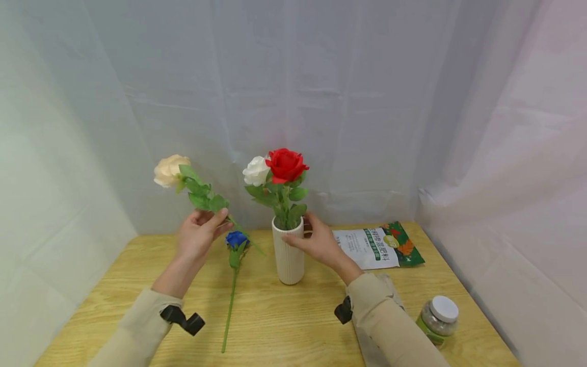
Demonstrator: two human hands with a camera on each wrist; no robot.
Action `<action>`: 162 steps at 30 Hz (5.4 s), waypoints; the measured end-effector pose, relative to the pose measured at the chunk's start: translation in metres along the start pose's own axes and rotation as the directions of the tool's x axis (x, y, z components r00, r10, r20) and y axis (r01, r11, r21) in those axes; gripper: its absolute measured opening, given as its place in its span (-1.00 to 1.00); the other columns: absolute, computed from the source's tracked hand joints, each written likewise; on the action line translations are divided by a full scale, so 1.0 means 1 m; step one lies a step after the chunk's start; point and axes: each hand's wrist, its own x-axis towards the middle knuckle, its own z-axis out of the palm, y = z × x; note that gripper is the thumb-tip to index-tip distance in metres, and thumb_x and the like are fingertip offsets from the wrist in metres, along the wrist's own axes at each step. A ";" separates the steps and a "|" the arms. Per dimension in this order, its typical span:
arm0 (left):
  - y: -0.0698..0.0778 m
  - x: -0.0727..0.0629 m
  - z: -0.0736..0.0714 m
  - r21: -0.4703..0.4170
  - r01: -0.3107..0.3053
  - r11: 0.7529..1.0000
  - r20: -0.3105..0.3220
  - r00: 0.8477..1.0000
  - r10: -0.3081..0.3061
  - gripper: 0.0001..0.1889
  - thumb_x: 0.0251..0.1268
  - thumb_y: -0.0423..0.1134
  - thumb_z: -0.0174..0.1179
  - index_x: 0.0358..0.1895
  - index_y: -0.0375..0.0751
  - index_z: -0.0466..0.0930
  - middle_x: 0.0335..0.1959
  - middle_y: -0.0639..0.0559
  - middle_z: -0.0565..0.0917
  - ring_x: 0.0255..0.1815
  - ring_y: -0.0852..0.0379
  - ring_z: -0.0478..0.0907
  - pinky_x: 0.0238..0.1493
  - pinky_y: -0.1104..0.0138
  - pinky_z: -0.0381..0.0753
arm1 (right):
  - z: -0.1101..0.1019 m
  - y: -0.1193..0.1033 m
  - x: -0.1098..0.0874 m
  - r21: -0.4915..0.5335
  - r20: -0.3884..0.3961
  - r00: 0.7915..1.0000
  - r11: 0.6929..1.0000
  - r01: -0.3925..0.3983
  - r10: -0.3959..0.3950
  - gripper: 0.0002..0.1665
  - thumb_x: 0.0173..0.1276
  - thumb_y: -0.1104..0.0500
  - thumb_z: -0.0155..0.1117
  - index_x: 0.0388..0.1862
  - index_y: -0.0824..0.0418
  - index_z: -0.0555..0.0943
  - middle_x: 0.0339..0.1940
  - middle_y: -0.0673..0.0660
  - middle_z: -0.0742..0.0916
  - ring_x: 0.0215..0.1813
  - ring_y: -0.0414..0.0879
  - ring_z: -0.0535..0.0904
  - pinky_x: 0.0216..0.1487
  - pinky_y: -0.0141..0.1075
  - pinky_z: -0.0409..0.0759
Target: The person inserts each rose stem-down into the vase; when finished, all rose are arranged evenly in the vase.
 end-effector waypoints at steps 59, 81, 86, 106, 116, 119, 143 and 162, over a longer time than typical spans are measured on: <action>-0.022 0.016 0.064 0.260 -0.422 0.869 0.110 0.907 0.407 -0.80 0.29 -0.47 0.36 -0.05 -0.49 0.76 -0.16 -0.42 0.80 -0.22 -0.23 0.83 -0.22 0.38 0.79 | 0.006 0.001 0.004 -0.016 -0.009 1.000 1.000 -0.026 0.026 -0.08 0.43 -0.03 0.49 0.64 0.06 0.27 0.40 0.26 0.61 0.38 0.16 0.58 0.35 0.05 0.65; -0.047 0.012 0.064 0.411 -0.370 0.833 0.200 0.928 0.314 -0.68 0.34 -0.24 0.47 0.07 -0.33 0.76 -0.12 -0.30 0.83 -0.08 -0.20 0.81 -0.06 0.05 0.82 | 0.005 0.003 0.005 -0.034 -0.013 1.000 0.999 0.003 -0.004 -0.10 0.45 -0.02 0.46 0.63 0.09 0.27 0.38 0.25 0.62 0.37 0.15 0.58 0.38 0.07 0.63; -0.045 0.011 0.063 0.454 -0.412 0.790 0.177 0.911 0.373 -0.75 0.39 -0.15 0.43 -0.06 -0.28 0.80 -0.19 -0.23 0.84 -0.14 -0.15 0.80 -0.10 0.07 0.79 | 0.007 0.003 0.004 -0.025 -0.016 1.000 1.000 -0.005 0.004 -0.12 0.43 -0.03 0.48 0.60 0.12 0.30 0.36 0.25 0.63 0.36 0.14 0.59 0.37 0.06 0.63; -0.036 0.009 0.074 0.662 -0.376 0.649 0.307 0.925 0.223 -0.73 0.33 -0.14 0.41 -0.38 -0.31 0.87 -0.38 -0.18 0.85 -0.33 -0.13 0.74 -0.38 0.20 0.67 | 0.006 0.001 0.001 -0.015 0.001 1.000 1.000 -0.004 0.004 -0.07 0.44 -0.07 0.47 0.65 0.04 0.25 0.37 0.21 0.61 0.36 0.11 0.58 0.40 0.09 0.60; -0.025 0.012 0.062 0.606 -0.350 0.714 0.402 0.910 0.105 -0.71 0.30 -0.13 0.47 -0.31 -0.37 0.84 -0.62 0.02 0.69 -0.56 0.21 0.38 -0.48 0.35 0.38 | 0.005 0.001 0.002 -0.006 -0.004 1.000 1.000 -0.013 0.013 -0.05 0.42 -0.10 0.48 0.65 0.04 0.25 0.40 0.18 0.60 0.39 0.10 0.56 0.40 0.11 0.59; -0.021 0.013 0.059 0.551 -0.337 0.764 0.416 0.904 0.099 -0.68 0.30 -0.15 0.50 -0.07 -0.36 0.78 -0.59 0.09 0.64 -0.56 0.22 0.32 -0.50 0.37 0.34 | 0.005 0.001 0.003 -0.003 -0.002 1.000 1.000 -0.013 0.013 -0.06 0.43 -0.10 0.48 0.65 0.04 0.25 0.40 0.18 0.60 0.39 0.10 0.57 0.39 0.10 0.60; -0.038 0.020 0.076 0.520 -0.378 0.766 0.263 0.924 0.278 -0.72 0.25 -0.18 0.53 -0.25 -0.41 0.85 -0.18 -0.28 0.84 -0.13 -0.18 0.79 -0.15 0.07 0.78 | 0.006 0.002 0.005 -0.006 -0.014 1.000 1.000 -0.004 0.004 -0.07 0.45 -0.02 0.46 0.66 0.06 0.24 0.41 0.22 0.61 0.38 0.13 0.58 0.37 0.08 0.62; -0.045 0.021 0.061 0.285 -0.123 0.951 0.129 0.988 0.089 -0.70 0.28 -0.23 0.50 -0.06 -0.40 0.82 -0.18 -0.08 0.86 -0.04 0.11 0.70 0.06 0.25 0.68 | 0.009 -0.001 0.004 -0.032 -0.019 0.999 0.999 -0.036 0.036 -0.07 0.42 -0.09 0.49 0.64 0.04 0.27 0.36 0.20 0.64 0.35 0.11 0.59 0.36 0.06 0.63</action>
